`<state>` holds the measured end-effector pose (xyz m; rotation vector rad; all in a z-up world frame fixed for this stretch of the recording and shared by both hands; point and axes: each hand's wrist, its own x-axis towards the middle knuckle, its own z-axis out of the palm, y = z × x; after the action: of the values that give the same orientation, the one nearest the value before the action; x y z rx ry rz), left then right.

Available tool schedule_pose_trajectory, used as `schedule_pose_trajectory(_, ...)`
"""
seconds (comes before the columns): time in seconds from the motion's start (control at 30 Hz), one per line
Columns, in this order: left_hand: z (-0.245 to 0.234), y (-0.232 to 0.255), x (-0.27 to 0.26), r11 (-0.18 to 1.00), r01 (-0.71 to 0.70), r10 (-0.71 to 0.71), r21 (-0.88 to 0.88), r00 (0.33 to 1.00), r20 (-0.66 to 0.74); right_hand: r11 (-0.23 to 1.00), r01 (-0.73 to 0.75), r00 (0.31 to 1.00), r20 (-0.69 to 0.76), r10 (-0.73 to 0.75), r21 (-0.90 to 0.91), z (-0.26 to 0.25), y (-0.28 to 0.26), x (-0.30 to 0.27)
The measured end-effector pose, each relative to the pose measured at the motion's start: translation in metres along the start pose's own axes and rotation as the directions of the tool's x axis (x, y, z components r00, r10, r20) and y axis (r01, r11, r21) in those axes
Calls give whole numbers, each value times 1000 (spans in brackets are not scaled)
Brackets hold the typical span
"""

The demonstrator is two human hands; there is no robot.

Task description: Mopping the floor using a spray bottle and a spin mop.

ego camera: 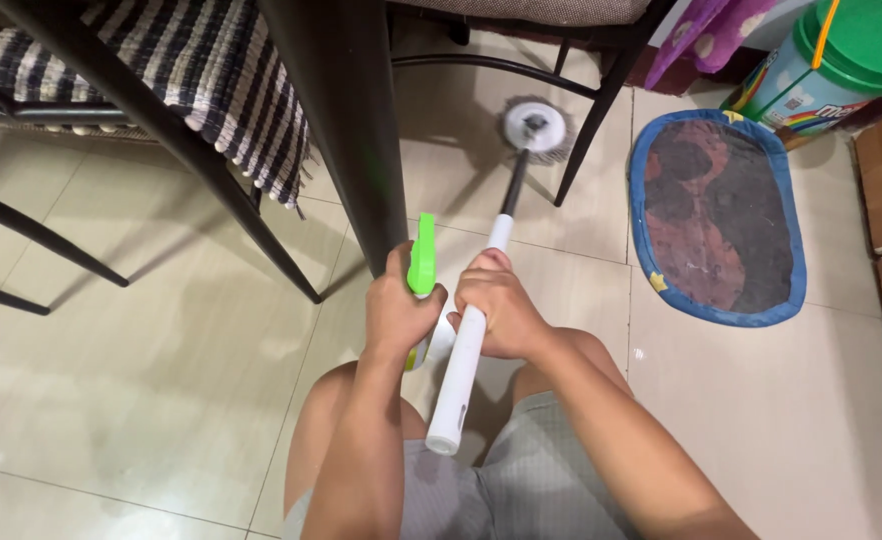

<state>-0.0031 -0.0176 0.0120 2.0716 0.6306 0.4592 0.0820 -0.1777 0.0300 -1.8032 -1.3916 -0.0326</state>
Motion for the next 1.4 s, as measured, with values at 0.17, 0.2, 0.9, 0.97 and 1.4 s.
schedule_pose_trajectory(0.17, 11, -1, 0, 999, 3, -5, 50, 999, 40, 993, 114, 990, 75, -116, 30, -1, 93, 8)
schedule_pose_trajectory(0.2, 12, 0, -1, 998, -14, 11, 58, 999, 53, 982, 188, 980, 68, -188, -1, -3, 120, 8)
schedule_pose_trajectory(0.9, 4, -13, 0, 963, -100, 173, -251, 941, 290, 959, -83, 991, 82, 109, -272, 4, 28, 15)
schedule_pose_trajectory(0.97, -1, -5, -2, 948, -61, 144, -314, 957, 251, 957, -96, 993, 38, 111, -273, 7, 19, 23)
schedule_pose_trajectory(1.4, -12, -9, -5, 995, 27, -21, -96, 998, 59, 901, -193, 972, -199, 122, -389, 4, 160, 77)
